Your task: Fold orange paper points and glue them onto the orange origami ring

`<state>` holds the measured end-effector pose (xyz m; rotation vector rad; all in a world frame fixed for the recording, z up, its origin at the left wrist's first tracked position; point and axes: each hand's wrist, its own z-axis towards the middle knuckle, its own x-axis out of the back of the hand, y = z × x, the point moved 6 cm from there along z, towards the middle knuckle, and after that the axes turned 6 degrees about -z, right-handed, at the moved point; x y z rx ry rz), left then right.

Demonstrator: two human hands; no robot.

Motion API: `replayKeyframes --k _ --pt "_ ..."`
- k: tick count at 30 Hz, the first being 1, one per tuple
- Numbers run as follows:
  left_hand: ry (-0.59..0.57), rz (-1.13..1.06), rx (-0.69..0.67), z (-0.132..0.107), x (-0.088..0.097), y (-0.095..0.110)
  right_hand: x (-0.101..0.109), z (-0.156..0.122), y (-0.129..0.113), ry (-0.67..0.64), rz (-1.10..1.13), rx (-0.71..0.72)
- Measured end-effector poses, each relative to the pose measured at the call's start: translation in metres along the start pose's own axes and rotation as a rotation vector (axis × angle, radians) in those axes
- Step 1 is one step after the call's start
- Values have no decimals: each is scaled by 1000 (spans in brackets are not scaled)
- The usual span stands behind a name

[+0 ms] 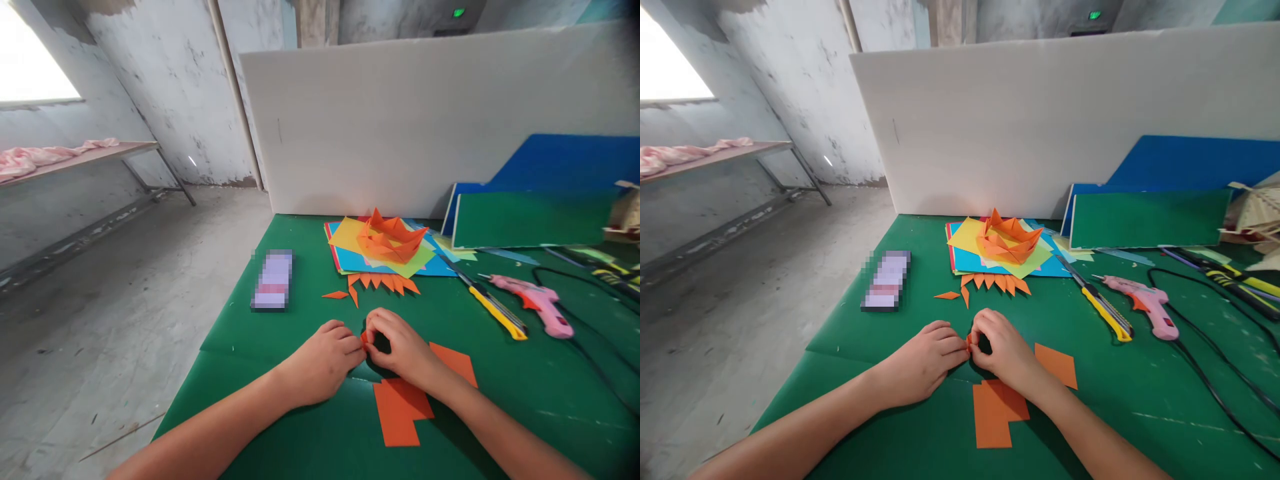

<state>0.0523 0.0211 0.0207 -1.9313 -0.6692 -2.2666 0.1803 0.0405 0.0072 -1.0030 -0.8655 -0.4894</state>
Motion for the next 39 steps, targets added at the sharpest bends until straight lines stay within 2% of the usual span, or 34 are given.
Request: replayKeyframes --k 7,14,21,30,39 --pt "-1 -21 35 -4 2 1 1 2 12 -82 175 -47" --pt "39 -62 39 -4 4 -2 -2 2 16 -61 144 -100" --pt "9 -51 34 -4 2 -1 -1 3 14 -49 136 -118" --pt "-18 -34 30 -2 2 0 2 2 13 -130 81 24" --pt "-19 -14 32 -2 3 0 2 3 13 -107 82 -36"
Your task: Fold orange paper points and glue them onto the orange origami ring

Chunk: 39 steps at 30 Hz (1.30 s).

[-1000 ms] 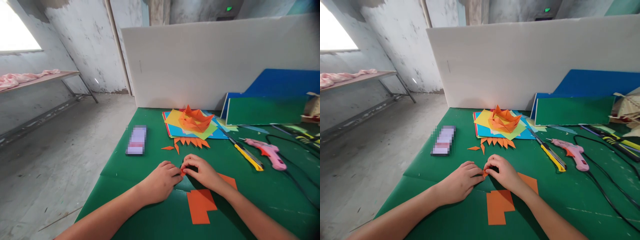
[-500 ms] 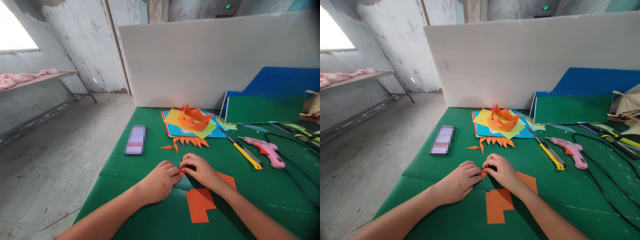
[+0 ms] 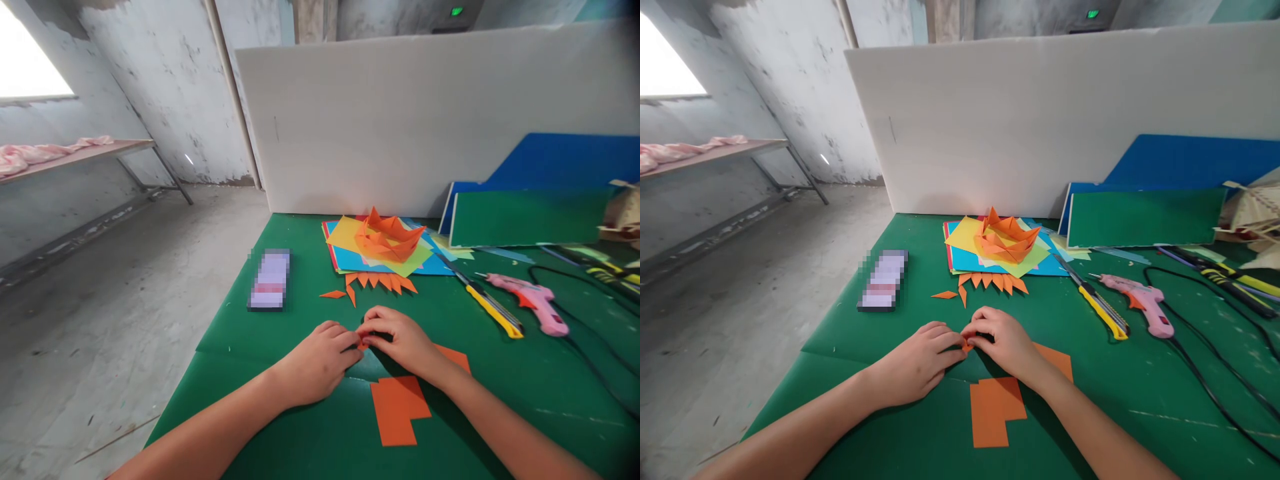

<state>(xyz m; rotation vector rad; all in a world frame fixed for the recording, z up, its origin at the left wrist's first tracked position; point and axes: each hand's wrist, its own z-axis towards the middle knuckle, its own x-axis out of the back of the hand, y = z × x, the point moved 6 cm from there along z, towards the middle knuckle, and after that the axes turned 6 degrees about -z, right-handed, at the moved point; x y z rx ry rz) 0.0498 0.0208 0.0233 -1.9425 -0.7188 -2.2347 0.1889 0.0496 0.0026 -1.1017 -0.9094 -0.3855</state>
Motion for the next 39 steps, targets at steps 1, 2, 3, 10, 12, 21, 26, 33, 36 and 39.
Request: replayKeyframes --k 1,2,3,10,12,21,26,33,36,39 --pt "2 -1 -2 0 0 0 0 0 1 1 4 -10" --pt "4 -1 -4 1 0 0 0 0 1 2 9 -22" --pt "5 -2 -5 1 0 0 -1 0 2 3 14 -32" --pt "7 -13 5 1 1 -1 -2 0 2 20 28 -61" --pt "3 -12 6 1 1 0 -2 0 2 22 24 -62" --pt "-2 -16 -14 1 -1 2 -2 1 1 31 -21 -44" --pt "3 41 -53 1 -4 4 -2 0 1 46 -33 -35" --pt "13 37 -5 -1 -3 2 -3 -1 2 47 -32 -35" --pt "9 12 24 -1 -2 1 -2 -1 1 38 -30 -26" --pt "18 1 44 -1 -2 1 0 -1 -2 25 -22 -20"
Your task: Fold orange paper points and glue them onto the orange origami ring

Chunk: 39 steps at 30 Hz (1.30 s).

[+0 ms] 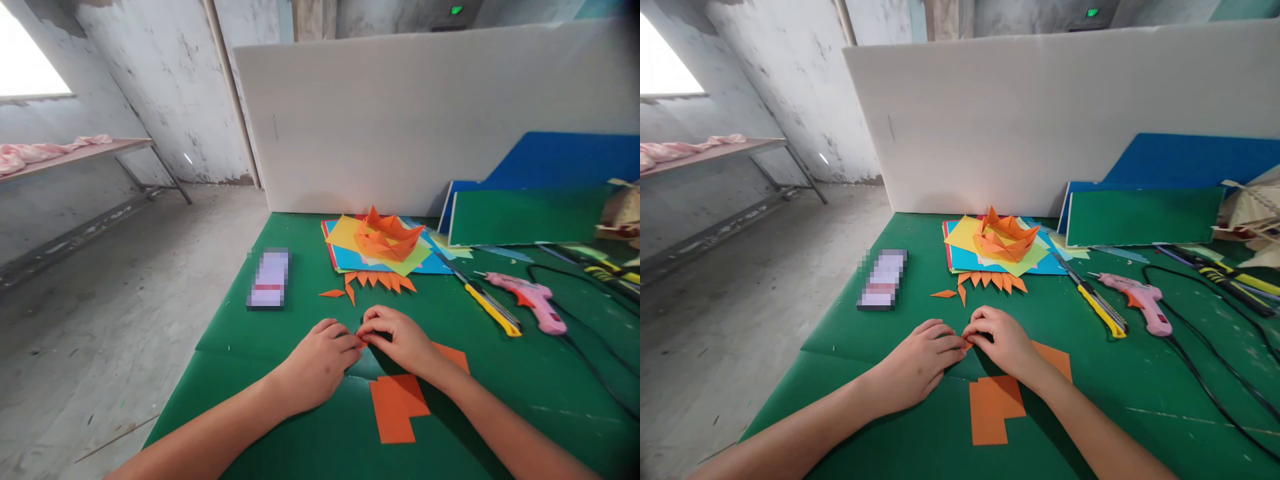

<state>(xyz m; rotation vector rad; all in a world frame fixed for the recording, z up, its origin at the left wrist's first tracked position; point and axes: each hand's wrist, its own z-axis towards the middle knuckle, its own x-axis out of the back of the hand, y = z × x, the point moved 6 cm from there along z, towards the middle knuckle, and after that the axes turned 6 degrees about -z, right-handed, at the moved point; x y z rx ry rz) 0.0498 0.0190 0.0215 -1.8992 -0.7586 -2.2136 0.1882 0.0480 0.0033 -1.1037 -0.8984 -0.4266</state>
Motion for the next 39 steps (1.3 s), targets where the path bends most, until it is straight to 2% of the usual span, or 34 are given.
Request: replayKeyframes --k 17,31,39 --pt "16 -40 26 -3 -4 -2 1 -1 0 -24 122 -39" --pt "36 -68 56 -2 3 -5 -1 -1 0 11 112 -36" --pt "34 -48 66 -5 0 -7 5 -4 5 -85 159 -16"
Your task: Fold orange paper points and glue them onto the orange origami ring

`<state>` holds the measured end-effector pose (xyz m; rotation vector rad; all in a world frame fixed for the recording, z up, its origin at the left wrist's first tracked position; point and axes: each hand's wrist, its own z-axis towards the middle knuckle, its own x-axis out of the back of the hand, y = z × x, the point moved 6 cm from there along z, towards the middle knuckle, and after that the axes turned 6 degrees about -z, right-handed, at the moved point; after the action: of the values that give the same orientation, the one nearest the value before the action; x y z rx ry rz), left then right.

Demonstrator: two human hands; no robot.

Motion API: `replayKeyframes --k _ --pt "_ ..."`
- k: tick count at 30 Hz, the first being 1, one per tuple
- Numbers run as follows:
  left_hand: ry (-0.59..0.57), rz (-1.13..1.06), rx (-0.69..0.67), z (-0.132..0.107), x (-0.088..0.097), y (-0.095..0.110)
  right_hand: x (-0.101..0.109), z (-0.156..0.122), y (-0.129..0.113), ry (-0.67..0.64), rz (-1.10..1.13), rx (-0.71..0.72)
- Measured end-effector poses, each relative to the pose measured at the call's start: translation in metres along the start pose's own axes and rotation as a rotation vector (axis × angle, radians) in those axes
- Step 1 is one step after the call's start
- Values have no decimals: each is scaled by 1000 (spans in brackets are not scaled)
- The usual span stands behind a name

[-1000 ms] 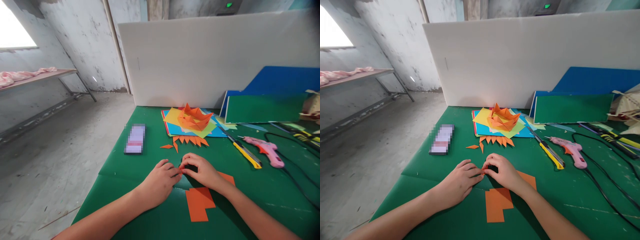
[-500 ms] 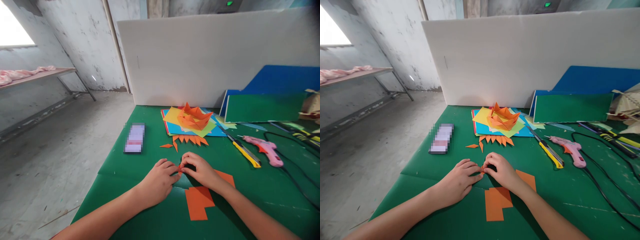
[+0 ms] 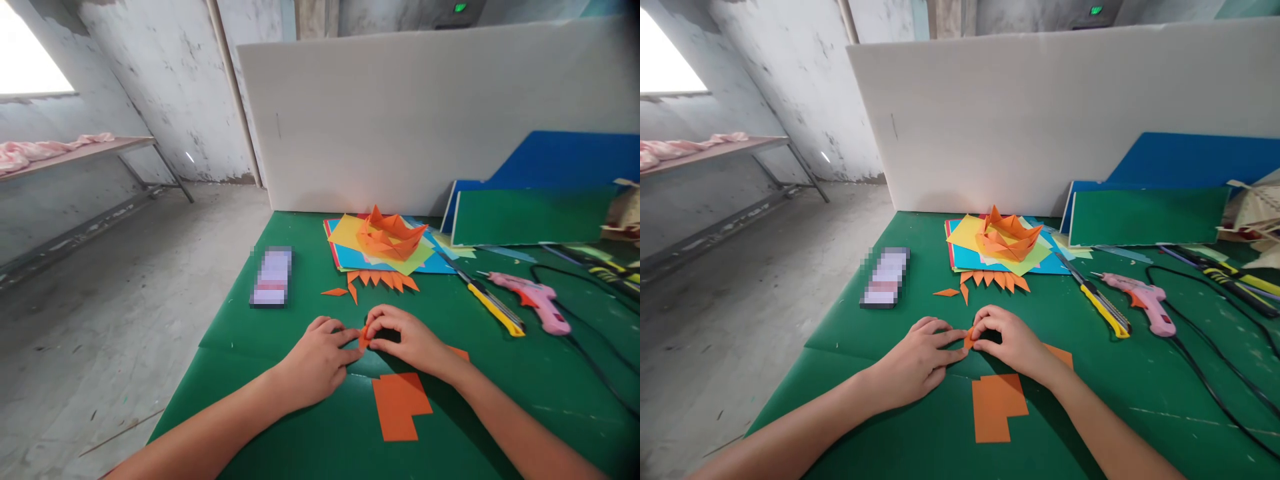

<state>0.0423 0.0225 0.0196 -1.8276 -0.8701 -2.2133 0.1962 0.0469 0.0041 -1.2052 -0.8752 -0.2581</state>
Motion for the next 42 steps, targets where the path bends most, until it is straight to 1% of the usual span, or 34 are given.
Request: replayKeyframes --k 4,11,22,32,42 --pt "-7 26 -13 -1 -2 -1 -2 -1 -1 2 -45 1" --pt "-14 51 -9 -1 -1 2 -7 0 -3 42 -81 29" --pt "-19 -48 0 1 1 3 -10 5 -7 82 -164 -22" --pt "-47 -2 -14 0 1 4 -11 6 -4 78 -157 -54" --pt "-31 -66 49 2 0 4 -11 6 -4 76 -138 -52"
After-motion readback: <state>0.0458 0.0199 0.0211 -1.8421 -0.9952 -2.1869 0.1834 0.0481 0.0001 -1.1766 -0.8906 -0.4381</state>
